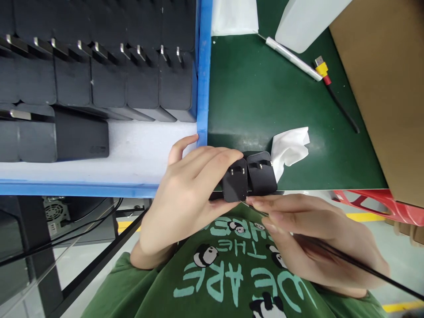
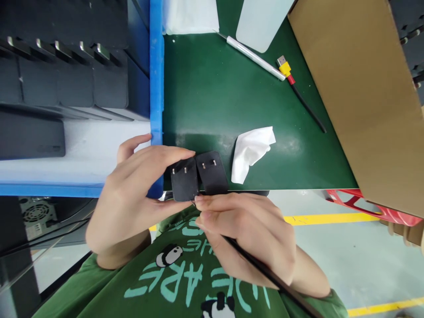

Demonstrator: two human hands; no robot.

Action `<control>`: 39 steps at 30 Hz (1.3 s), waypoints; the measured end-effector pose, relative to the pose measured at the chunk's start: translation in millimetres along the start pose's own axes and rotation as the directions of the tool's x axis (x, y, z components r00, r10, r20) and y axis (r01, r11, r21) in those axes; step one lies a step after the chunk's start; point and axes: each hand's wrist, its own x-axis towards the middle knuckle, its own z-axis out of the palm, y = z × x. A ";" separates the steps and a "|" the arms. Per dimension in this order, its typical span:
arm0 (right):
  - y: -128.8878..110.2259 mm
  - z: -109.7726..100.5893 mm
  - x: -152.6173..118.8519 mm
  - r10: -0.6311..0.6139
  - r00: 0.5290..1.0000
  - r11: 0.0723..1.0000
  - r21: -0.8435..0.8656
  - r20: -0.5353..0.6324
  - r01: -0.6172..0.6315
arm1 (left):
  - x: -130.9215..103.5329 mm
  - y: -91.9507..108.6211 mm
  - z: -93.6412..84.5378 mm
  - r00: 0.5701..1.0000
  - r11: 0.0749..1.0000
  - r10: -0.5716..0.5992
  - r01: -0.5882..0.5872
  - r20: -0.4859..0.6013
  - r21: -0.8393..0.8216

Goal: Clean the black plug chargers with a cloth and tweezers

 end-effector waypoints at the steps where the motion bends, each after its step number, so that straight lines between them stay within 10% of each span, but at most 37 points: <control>1: -0.1 0.4 -0.7 -0.004 1.000 1.000 -0.006 0.023 0.005 | 0.0 0.1 0.0 1.000 1.000 0.001 -0.001 0.001 0.000; 39: 1.2 11.8 -11.8 0.052 0.991 0.998 -0.017 -0.120 -0.054 | 0.2 0.1 -0.2 1.000 1.000 0.028 -0.028 -0.011 -0.011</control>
